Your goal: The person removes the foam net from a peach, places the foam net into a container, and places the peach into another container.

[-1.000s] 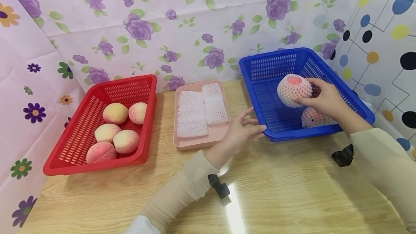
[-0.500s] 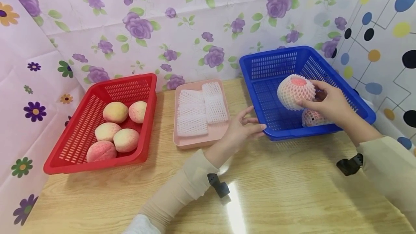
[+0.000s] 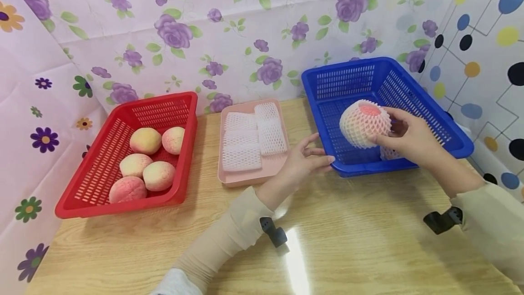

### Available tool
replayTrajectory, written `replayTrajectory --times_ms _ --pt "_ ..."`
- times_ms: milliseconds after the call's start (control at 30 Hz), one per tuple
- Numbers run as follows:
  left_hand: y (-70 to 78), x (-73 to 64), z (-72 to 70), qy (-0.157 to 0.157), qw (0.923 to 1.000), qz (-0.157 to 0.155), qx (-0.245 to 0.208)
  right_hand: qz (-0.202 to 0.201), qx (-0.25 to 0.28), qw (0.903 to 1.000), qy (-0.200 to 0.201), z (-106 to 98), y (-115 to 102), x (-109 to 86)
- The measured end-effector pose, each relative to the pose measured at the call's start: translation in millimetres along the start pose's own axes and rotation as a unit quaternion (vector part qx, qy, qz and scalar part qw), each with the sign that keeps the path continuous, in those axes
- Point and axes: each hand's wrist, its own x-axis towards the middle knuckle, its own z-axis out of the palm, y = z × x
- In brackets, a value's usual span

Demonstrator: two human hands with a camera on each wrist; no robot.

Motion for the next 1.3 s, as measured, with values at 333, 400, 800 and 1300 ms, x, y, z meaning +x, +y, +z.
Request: replayTrajectory --times_ms 333,400,800,1300 --pt "11.9 -0.7 -10.7 -0.005 0.9995 -0.001 0.031 -0.017 0.011 0.9998 -0.007 5 -5 -8.7" --pt "16.7 -3.2 -14.8 -0.009 0.9986 0.019 0.048 -0.018 0.011 0.9997 -0.009 6 -6 -9.8" --pt "35.2 -17.4 -23.3 -0.060 0.9721 0.139 0.179 -0.078 0.053 0.9953 -0.023 22 -20 -14.9" --pt "37.2 -28.3 -32.1 -0.106 0.9595 0.201 0.167 -0.175 0.163 0.9657 -0.101 42 -30 -16.0"
